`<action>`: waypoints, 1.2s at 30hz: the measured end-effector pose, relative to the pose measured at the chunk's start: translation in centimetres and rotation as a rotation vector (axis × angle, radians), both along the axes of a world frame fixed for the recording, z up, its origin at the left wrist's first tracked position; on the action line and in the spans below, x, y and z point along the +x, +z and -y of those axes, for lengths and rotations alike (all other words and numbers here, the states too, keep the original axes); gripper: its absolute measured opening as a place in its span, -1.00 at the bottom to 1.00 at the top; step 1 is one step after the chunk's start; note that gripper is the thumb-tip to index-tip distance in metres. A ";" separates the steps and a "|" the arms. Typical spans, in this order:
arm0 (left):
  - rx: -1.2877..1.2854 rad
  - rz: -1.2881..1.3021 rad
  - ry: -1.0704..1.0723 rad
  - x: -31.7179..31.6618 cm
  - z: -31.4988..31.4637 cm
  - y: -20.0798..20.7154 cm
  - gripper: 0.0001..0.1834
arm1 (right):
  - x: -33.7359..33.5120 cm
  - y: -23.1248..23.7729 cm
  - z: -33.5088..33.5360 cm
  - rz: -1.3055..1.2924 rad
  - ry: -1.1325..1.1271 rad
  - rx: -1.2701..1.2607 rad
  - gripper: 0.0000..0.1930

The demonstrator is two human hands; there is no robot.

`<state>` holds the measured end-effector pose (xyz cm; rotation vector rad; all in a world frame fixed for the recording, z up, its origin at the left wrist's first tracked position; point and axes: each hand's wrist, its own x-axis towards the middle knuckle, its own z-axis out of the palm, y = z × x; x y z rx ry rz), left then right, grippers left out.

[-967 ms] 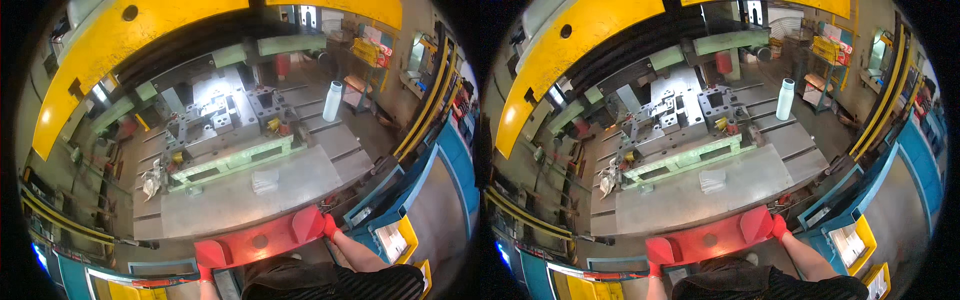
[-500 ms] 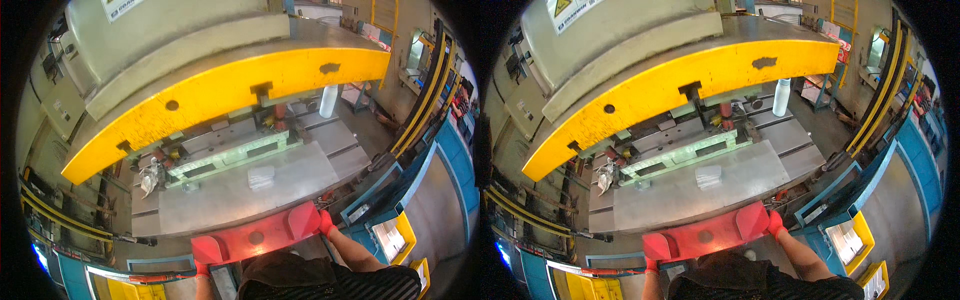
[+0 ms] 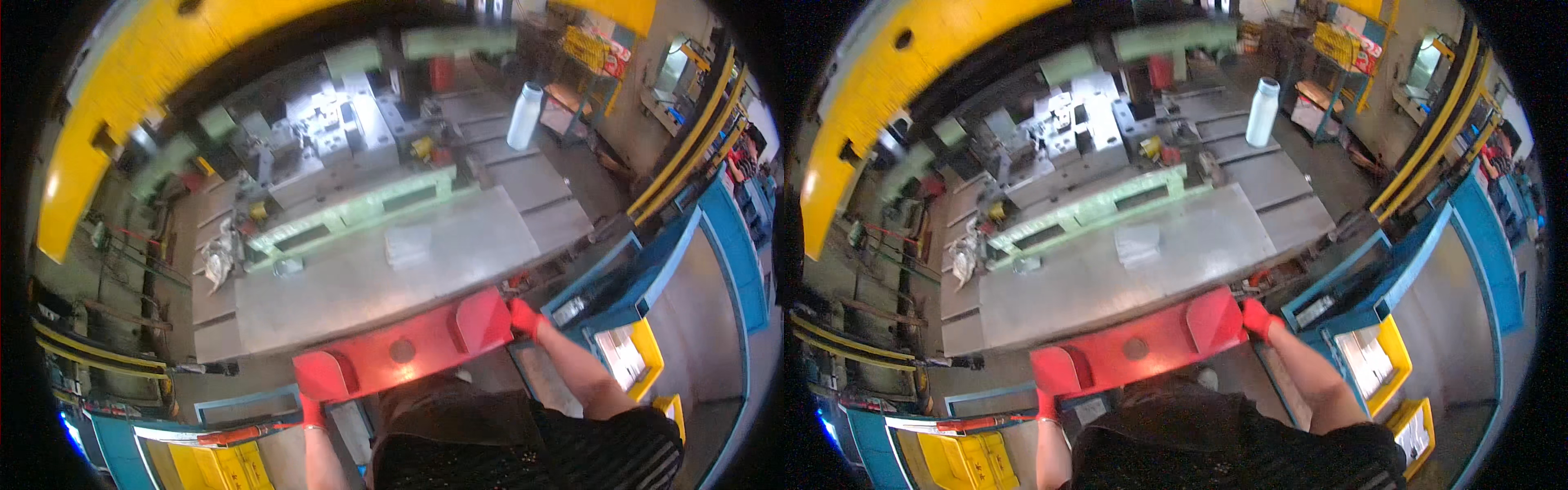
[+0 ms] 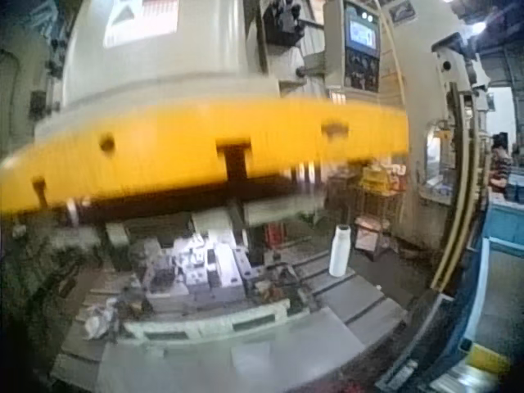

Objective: The person picks up metal sheets from a stack, inserts each sheet into the press die, and pushes the dual control buttons to operate the stamping machine.

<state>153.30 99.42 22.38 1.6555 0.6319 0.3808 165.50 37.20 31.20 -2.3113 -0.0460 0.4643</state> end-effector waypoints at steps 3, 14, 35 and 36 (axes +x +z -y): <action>-0.043 -0.056 -0.052 -1.2 -2.2 -0.8 -0.68 | 3.7 3.3 2.3 -0.032 0.313 -0.437 -0.61; 0.433 0.074 0.190 4.8 6.1 17.0 -0.66 | 15.7 17.5 -13.4 0.598 0.131 -0.108 -0.45; 0.256 0.302 -0.033 15.3 5.1 18.8 -0.64 | 17.0 17.5 -17.4 0.798 0.609 -0.744 -0.57; 0.255 0.302 -0.036 16.0 5.3 19.0 -0.64 | 17.1 17.8 -17.4 0.793 0.621 -0.743 -0.60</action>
